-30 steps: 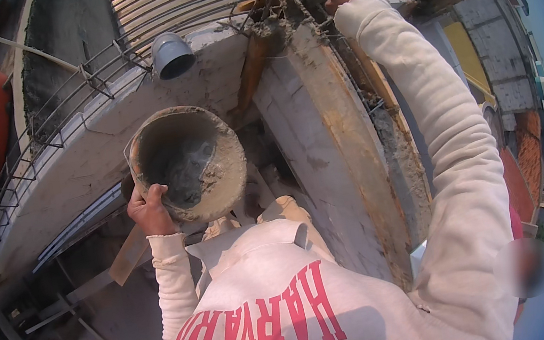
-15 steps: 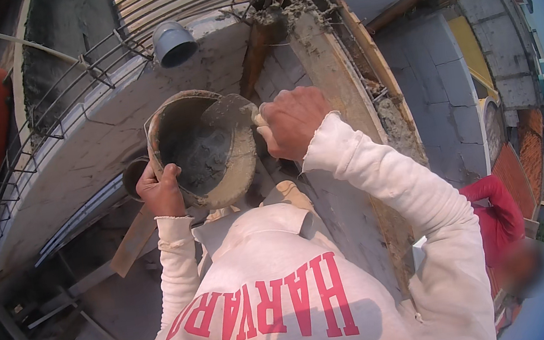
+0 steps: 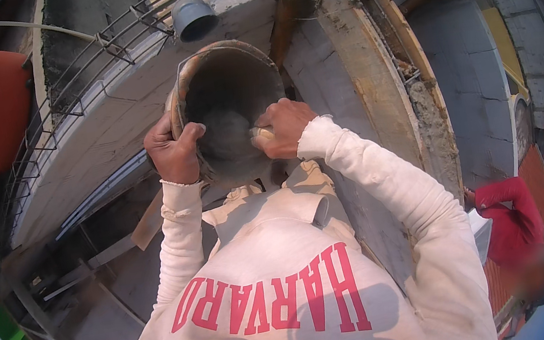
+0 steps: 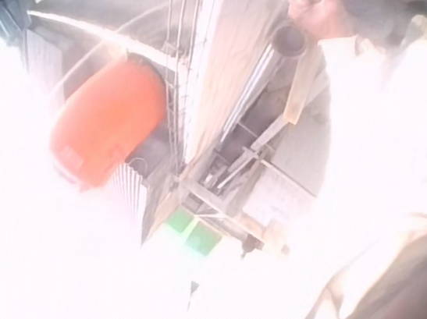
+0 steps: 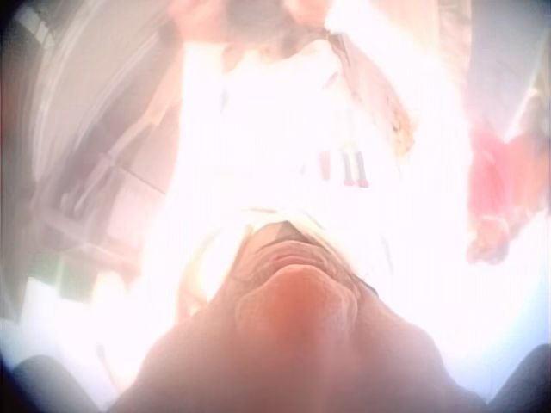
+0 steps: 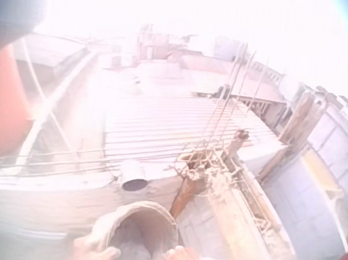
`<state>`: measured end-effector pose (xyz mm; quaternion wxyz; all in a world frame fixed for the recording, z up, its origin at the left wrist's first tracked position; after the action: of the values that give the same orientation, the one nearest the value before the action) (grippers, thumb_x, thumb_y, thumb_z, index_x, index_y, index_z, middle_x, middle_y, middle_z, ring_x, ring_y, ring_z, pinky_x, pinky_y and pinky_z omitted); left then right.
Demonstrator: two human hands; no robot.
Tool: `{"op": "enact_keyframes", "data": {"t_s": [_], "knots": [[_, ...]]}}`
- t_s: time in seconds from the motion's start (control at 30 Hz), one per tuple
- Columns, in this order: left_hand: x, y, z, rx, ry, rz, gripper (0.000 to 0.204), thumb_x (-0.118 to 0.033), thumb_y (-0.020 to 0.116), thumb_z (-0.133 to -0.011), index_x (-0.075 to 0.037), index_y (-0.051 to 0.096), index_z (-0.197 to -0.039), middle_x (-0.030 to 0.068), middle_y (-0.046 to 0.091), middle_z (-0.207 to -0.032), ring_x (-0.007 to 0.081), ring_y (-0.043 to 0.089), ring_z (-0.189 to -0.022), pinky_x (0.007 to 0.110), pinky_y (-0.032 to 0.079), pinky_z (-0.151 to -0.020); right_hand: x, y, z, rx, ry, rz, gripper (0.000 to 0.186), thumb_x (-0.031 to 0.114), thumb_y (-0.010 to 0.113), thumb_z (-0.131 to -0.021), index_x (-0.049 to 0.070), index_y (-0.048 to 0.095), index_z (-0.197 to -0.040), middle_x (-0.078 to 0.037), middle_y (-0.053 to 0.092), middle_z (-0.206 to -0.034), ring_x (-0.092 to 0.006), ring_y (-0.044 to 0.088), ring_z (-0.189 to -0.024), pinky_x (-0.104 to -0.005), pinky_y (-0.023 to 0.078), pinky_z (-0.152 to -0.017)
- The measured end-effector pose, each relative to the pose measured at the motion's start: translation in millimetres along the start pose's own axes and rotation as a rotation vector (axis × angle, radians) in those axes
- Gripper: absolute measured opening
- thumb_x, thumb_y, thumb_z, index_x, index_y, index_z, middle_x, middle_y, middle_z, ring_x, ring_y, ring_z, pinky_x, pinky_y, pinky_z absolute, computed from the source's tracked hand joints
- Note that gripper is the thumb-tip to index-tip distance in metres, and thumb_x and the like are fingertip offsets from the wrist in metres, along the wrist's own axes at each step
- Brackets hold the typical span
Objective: The person scoops wet cement from a bowl with a trowel and applies it to a rebar-reinforced concrete edge on a rooftop. The person repeatedly transfers cement from the bowl to the structure, smoothing it along the edge.
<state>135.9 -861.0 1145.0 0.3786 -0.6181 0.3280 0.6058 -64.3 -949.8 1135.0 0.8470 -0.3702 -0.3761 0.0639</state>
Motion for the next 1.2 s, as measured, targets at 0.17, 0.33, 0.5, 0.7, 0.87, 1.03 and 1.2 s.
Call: {"op": "enact_keyframes", "data": {"t_s": [0.17, 0.33, 0.5, 0.7, 0.87, 1.03, 1.2], "knots": [[7.3, -0.2, 3.7, -0.044, -0.049, 0.024, 0.010, 0.000, 0.069, -0.075, 0.004, 0.070, -0.084, -0.0047, 0.058, -0.070, 0.0045, 0.049, -0.063, 0.022, 0.040, -0.061, -4.9, -2.6, 14.4, -0.101, -0.003, -0.251, 0.039, 0.029, 0.074, -0.085, -0.004, 0.078, -0.105, -0.025, 0.077, -0.092, -0.0312, 0.074, -0.076, -0.0382, 0.058, -0.077], [27.3, 16.4, 2.6, -0.123, -0.094, 0.200, 0.009, 0.000, 0.068, -0.079, 0.004, 0.071, -0.086, -0.0010, 0.065, -0.074, 0.0061, 0.055, -0.066, 0.023, 0.046, -0.066, -17.0, -44.9, 42.1, -0.154, 0.052, -0.301, 0.034, 0.028, 0.074, -0.086, 0.000, 0.080, -0.104, -0.020, 0.077, -0.084, -0.0262, 0.073, -0.073, -0.0344, 0.056, -0.074], [31.6, 41.2, 0.9, -0.200, -0.128, 0.316, 0.011, -0.002, 0.067, -0.080, 0.005, 0.072, -0.087, 0.0019, 0.068, -0.074, 0.0073, 0.058, -0.066, 0.024, 0.049, -0.067, -37.1, -97.5, 68.0, -0.186, 0.131, -0.302, 0.035, 0.025, 0.075, -0.086, -0.004, 0.078, -0.106, -0.017, 0.078, -0.085, -0.0191, 0.068, -0.071, -0.0342, 0.055, -0.072], [38.3, 48.1, -0.3, -0.207, -0.146, 0.364, 0.010, -0.001, 0.067, -0.080, 0.003, 0.073, -0.086, 0.0016, 0.068, -0.075, 0.0078, 0.059, -0.067, 0.024, 0.049, -0.068, -76.6, -181.1, 91.0, -0.210, 0.190, -0.420, 0.035, 0.036, 0.077, -0.092, 0.000, 0.078, -0.091, -0.001, 0.059, -0.061, -0.0058, 0.051, -0.046, -0.0229, 0.040, -0.042], [53.7, 34.9, 10.9, -0.272, -0.148, 0.334, 0.017, -0.002, 0.066, -0.079, 0.007, 0.074, -0.092, 0.0018, 0.067, -0.073, 0.0072, 0.057, -0.065, 0.025, 0.049, -0.067, -124.0, -258.2, 86.7, -0.362, 0.288, -0.440, 0.033, 0.036, 0.076, -0.091, 0.003, 0.079, -0.094, -0.003, 0.060, -0.060, -0.0068, 0.051, -0.046, -0.0234, 0.040, -0.041], [65.3, 16.6, 25.9, -0.291, -0.163, 0.296, 0.019, -0.002, 0.065, -0.080, 0.008, 0.074, -0.094, 0.0021, 0.066, -0.073, 0.0078, 0.057, -0.066, 0.025, 0.049, -0.067, -112.0, -311.4, 36.5, -0.403, 0.314, 0.530, 0.026, 0.027, 0.072, -0.088, 0.002, 0.078, -0.091, -0.013, 0.071, -0.075, -0.0272, 0.071, -0.070, -0.0398, 0.057, -0.063], [88.4, -1.6, 39.5, -0.354, -0.180, 0.257, 0.014, -0.002, 0.065, -0.081, 0.007, 0.073, -0.090, 0.0025, 0.067, -0.074, 0.0079, 0.059, -0.067, 0.026, 0.050, -0.067, -79.6, -282.4, -26.2, -0.583, 0.483, 0.997, 0.026, 0.026, 0.073, -0.083, 0.006, 0.078, -0.097, -0.017, 0.077, -0.102, -0.0365, 0.074, -0.097, -0.0448, 0.059, -0.088]]}}
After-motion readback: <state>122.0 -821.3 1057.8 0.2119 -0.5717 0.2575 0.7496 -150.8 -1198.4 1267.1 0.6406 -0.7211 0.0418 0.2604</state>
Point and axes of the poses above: each hand's wrist, its own z-axis away from the middle knuckle, its own y-axis out of the palm, x = y × z, the point moved 4 cm from there along -z, towards the middle knuckle
